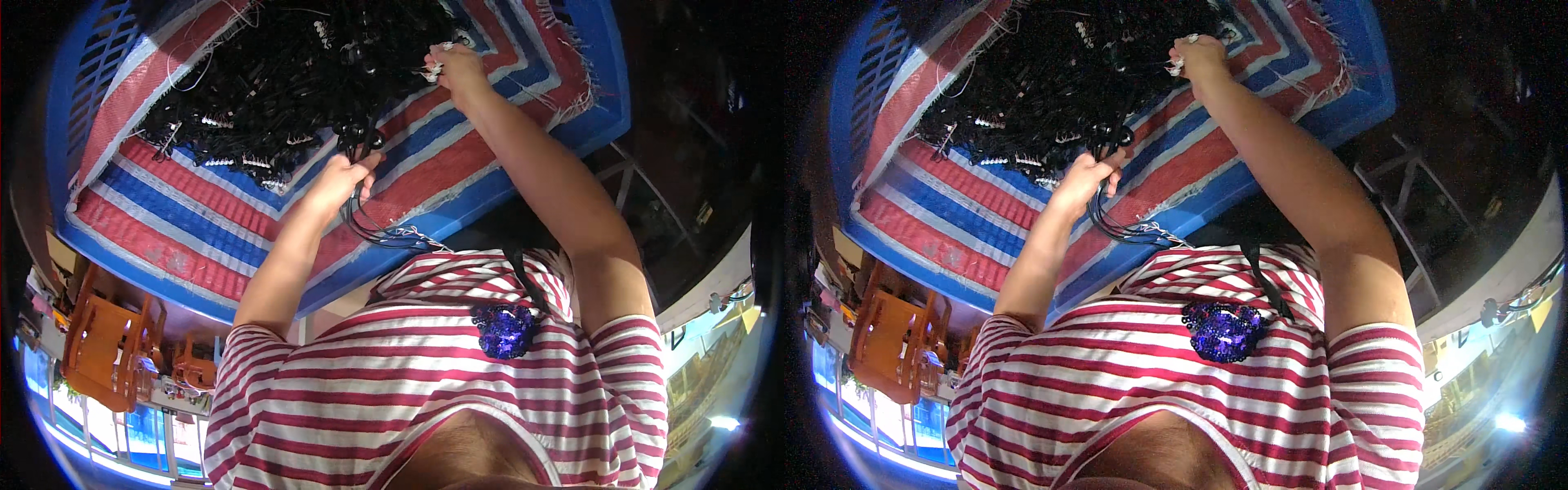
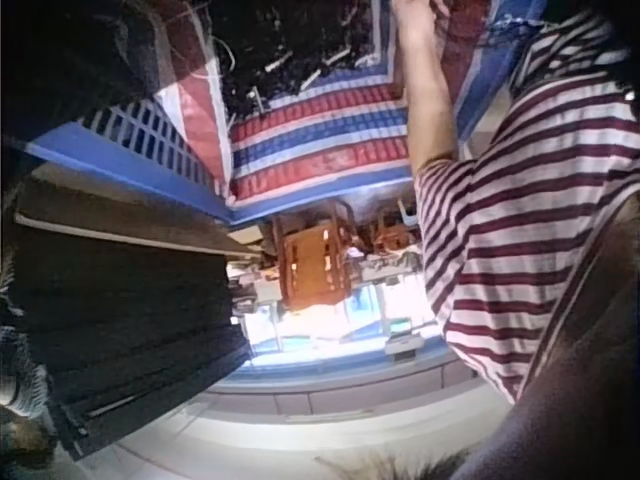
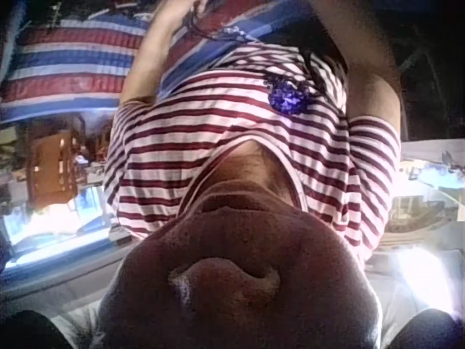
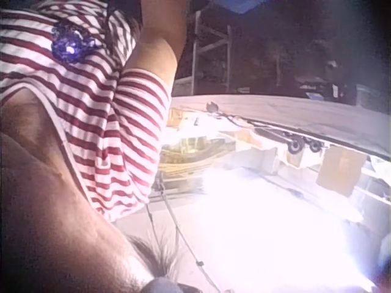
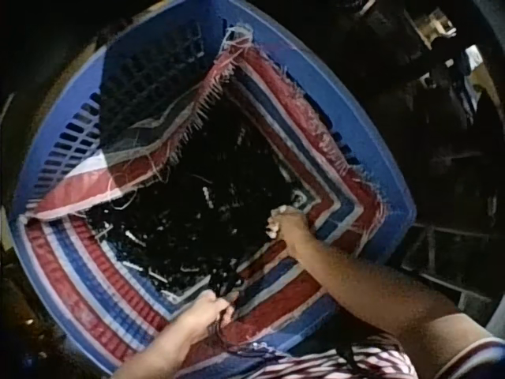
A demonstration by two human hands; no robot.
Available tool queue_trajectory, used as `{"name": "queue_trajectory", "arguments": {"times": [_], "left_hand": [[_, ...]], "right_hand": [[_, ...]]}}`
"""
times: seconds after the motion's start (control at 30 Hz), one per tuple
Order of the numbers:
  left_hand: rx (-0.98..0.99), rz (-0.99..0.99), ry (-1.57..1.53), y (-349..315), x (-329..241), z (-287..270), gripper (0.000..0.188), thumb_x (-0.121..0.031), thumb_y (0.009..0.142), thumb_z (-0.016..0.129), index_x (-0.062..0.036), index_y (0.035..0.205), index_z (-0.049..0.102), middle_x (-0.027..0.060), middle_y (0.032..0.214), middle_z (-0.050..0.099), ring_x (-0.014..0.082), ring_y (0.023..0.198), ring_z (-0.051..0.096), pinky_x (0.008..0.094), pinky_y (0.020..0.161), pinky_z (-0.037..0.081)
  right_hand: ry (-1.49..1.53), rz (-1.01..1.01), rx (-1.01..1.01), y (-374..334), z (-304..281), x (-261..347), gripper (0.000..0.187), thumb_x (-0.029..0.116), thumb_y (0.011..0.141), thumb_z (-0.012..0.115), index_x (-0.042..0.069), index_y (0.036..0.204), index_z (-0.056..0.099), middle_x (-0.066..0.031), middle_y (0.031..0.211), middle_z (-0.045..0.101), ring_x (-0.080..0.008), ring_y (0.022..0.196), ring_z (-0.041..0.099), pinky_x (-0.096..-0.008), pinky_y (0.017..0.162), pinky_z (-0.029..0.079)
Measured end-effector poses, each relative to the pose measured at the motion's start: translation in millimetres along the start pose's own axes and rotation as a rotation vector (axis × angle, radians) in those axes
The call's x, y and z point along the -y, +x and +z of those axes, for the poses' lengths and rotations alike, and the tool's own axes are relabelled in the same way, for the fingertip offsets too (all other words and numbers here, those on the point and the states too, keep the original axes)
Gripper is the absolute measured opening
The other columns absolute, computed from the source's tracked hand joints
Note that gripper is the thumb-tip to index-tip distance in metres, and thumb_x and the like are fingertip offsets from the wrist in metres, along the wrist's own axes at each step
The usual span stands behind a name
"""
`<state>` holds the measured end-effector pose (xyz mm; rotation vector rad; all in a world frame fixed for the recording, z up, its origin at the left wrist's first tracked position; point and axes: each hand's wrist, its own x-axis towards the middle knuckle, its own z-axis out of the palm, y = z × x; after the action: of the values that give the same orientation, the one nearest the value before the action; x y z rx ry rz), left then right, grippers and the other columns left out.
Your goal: The person applies glue from a tube into a small black cylindrical component and secures its cap. They then retrieve tangled black cords from a blue basket, untangle them, and attach small metal rings to the ends of the cords. The process involves repeated handling of the cords and components on a white table.
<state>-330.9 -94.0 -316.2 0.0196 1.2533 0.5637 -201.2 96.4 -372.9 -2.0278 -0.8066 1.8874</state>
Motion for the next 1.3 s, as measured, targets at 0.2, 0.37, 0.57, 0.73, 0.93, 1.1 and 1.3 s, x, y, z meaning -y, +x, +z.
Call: {"name": "queue_trajectory", "arguments": {"times": [0.2,0.37,0.57,0.73,0.93,1.1,1.3], "left_hand": [[-0.084,0.064,-0.427,45,2,6,0.028,-0.030,0.085,0.055,-0.0024,0.089,0.056,0.0008,0.058,0.049,0.0106,0.045,0.045,0.0235,0.043,0.037],[-0.123,0.089,-0.532,88,-19,22,0.034,-0.039,0.083,0.056,-0.0052,0.086,0.059,-0.0002,0.057,0.049,0.0111,0.045,0.046,0.0247,0.042,0.039],[-0.161,-0.027,-0.622,126,-13,51,0.035,-0.040,0.084,0.053,-0.0062,0.082,0.060,0.0001,0.056,0.049,0.0119,0.043,0.046,0.0243,0.041,0.040],[-0.161,0.006,-1.014,146,-15,82,0.039,-0.048,0.082,0.052,-0.0091,0.085,0.054,0.0008,0.062,0.049,0.0126,0.049,0.044,0.0274,0.042,0.039],[-0.063,-0.050,-1.066,175,-33,94,0.050,-0.057,0.074,0.056,-0.0070,0.080,0.052,0.0032,0.069,0.052,0.0110,0.052,0.045,0.0256,0.044,0.040],[0.215,-0.010,-1.143,207,-32,82,0.064,-0.064,0.071,0.051,-0.0041,0.093,0.052,0.0078,0.083,0.056,0.0164,0.068,0.052,0.0326,0.063,0.048],[0.348,0.134,-1.213,198,-51,63,0.074,-0.070,0.064,0.050,-0.0021,0.095,0.051,0.0103,0.092,0.058,0.0197,0.075,0.054,0.0324,0.069,0.048]], "right_hand": [[-0.079,-0.084,0.158,-2,-24,11,0.017,0.016,0.081,0.061,0.002,0.090,0.055,-0.0053,0.078,0.057,-0.0117,0.065,0.054,-0.0258,0.058,0.048],[-0.246,-0.205,0.238,-12,-32,7,0.015,0.017,0.081,0.061,0.005,0.086,0.056,-0.0024,0.073,0.058,-0.0086,0.059,0.053,-0.0215,0.055,0.044],[-0.177,-0.165,0.165,-12,-39,10,0.014,0.015,0.081,0.059,0.003,0.086,0.057,-0.0038,0.072,0.058,-0.0100,0.063,0.054,-0.0228,0.055,0.044],[-0.097,-0.123,0.157,-3,-62,44,0.013,0.014,0.080,0.060,0.004,0.088,0.058,-0.0039,0.074,0.059,-0.0112,0.063,0.054,-0.0245,0.056,0.045],[-0.307,-0.173,0.284,-3,-70,74,0.018,0.019,0.082,0.060,0.004,0.091,0.056,-0.0007,0.074,0.057,-0.0073,0.065,0.053,-0.0206,0.059,0.045],[-0.508,-0.398,0.414,-20,-54,43,0.016,0.017,0.084,0.056,0.003,0.091,0.056,-0.0008,0.073,0.057,-0.0075,0.063,0.052,-0.0209,0.057,0.042],[-1.138,-0.877,0.301,-38,-30,12,0.014,0.014,0.080,0.052,0.001,0.086,0.053,-0.0185,0.079,0.058,-0.0329,0.073,0.059,-0.0415,0.061,0.045]]}}
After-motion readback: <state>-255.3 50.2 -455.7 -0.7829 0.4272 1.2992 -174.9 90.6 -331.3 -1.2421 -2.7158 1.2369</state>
